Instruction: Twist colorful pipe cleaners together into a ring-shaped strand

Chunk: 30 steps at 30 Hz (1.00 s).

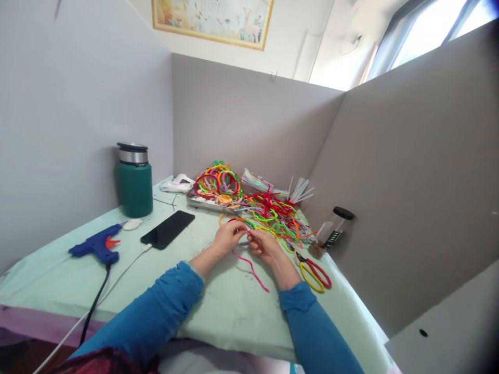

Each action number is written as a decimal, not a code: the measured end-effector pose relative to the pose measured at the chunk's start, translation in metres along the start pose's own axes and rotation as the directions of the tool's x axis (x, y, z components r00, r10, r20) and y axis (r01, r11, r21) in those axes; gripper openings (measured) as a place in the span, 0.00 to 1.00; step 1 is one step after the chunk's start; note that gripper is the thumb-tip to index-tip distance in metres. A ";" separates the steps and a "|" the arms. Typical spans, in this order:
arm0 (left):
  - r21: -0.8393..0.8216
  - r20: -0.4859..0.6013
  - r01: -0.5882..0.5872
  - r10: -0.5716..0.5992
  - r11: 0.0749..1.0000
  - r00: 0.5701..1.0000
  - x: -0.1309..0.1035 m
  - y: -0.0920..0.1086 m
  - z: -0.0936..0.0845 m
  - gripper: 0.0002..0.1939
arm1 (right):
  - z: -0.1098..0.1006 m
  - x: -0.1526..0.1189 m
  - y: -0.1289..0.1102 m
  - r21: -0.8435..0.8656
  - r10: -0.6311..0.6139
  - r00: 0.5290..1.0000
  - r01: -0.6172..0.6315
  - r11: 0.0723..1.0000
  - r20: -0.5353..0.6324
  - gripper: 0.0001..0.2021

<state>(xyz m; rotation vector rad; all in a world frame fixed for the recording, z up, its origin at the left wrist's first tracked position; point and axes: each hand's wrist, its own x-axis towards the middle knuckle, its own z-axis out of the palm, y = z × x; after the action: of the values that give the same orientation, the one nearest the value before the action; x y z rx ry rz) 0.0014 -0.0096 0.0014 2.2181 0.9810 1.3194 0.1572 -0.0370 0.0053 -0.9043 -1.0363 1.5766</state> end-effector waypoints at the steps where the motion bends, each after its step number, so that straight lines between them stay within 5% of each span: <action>1: 0.016 -0.005 -0.015 0.015 1.000 1.000 0.000 0.000 0.000 0.06 | 0.000 0.000 -0.001 0.020 0.022 1.000 -0.022 1.000 0.018 0.10; 11: 0.092 -0.008 -0.061 0.062 0.994 0.998 -0.003 0.001 0.001 0.06 | -0.003 0.003 0.002 0.079 0.083 0.996 -0.084 0.993 0.014 0.08; 19: -0.147 0.026 0.228 -0.226 0.963 0.974 0.001 0.001 0.003 0.05 | 0.008 0.005 0.011 -0.219 -0.246 0.962 0.217 0.951 -0.115 0.08; 22: -0.395 0.138 0.410 -0.388 0.822 0.911 0.003 -0.001 0.003 0.06 | 0.010 0.005 0.014 -0.491 -0.490 0.865 0.383 0.782 -0.105 0.06; 27: -0.653 0.449 0.636 -0.466 0.412 0.762 0.003 0.000 -0.001 0.10 | 0.009 0.000 0.012 -0.813 -0.740 0.653 0.513 0.275 0.161 0.06; 30: -0.678 0.481 0.644 -0.449 0.354 0.753 0.002 0.000 -0.004 0.11 | 0.009 -0.002 0.010 -0.816 -0.747 0.640 0.521 0.250 0.180 0.07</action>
<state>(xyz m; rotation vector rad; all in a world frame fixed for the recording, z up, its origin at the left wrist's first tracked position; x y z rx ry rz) -0.0011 -0.0076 0.0043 1.0859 0.6949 0.8784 0.1459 -0.0421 -0.0003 -1.0186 -1.7230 0.1515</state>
